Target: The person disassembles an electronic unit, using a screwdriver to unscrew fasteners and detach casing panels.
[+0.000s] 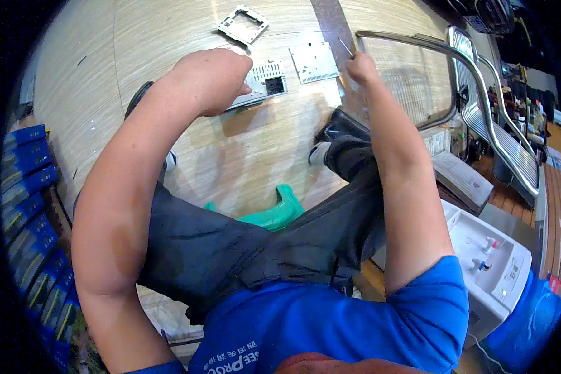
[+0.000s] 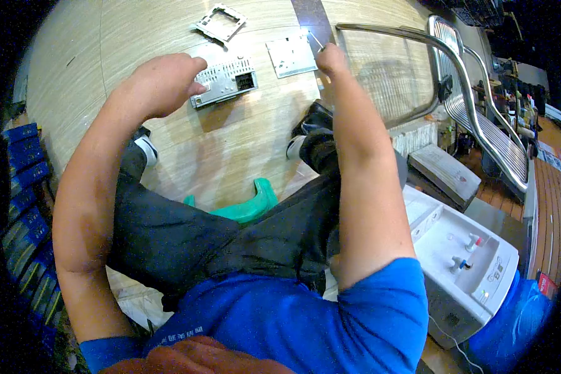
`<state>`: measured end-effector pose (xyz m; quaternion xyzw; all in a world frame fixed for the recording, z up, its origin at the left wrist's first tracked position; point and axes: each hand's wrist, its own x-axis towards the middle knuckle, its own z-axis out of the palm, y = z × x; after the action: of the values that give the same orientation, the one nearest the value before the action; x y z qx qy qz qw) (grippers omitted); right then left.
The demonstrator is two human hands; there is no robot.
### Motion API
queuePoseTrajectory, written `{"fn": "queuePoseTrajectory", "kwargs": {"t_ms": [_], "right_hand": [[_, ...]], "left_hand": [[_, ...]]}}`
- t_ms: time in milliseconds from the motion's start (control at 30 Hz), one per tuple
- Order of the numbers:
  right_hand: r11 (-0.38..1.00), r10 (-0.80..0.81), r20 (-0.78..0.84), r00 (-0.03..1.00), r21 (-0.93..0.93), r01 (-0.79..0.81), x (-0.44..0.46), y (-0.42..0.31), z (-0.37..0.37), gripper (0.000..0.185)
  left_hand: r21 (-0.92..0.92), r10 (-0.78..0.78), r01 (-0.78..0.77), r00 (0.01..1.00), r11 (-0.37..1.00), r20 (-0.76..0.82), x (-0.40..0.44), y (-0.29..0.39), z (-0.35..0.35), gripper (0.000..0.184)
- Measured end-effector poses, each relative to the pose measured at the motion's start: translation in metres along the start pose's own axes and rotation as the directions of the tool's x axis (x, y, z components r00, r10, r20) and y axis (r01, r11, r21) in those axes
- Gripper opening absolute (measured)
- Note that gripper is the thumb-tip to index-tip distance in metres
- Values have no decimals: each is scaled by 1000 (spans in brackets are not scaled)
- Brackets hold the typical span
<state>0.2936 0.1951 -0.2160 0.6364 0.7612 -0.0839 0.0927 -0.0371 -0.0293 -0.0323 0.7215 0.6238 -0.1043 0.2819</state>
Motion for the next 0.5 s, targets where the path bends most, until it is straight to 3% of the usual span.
{"fn": "queuePoseTrajectory", "kwargs": {"t_ms": [133,200,367,500], "right_hand": [[998,9,29,1000,62,-11,9,-1,27,36],[991,-108,103,989,95,99,28,9,63,33],[986,-113,217,970,142,83,65,23,123,32],[992,-94,176,980,98,78,101,33,169,34]], "left_hand": [[-41,13,-14,1000,999,-26,-2,-4,4,28],[-54,9,-9,1000,998,-7,-2,-6,3,29],[-48,38,-41,998,998,-48,3,-18,5,32],[-42,12,-11,1000,999,8,8,-19,0,35]]}}
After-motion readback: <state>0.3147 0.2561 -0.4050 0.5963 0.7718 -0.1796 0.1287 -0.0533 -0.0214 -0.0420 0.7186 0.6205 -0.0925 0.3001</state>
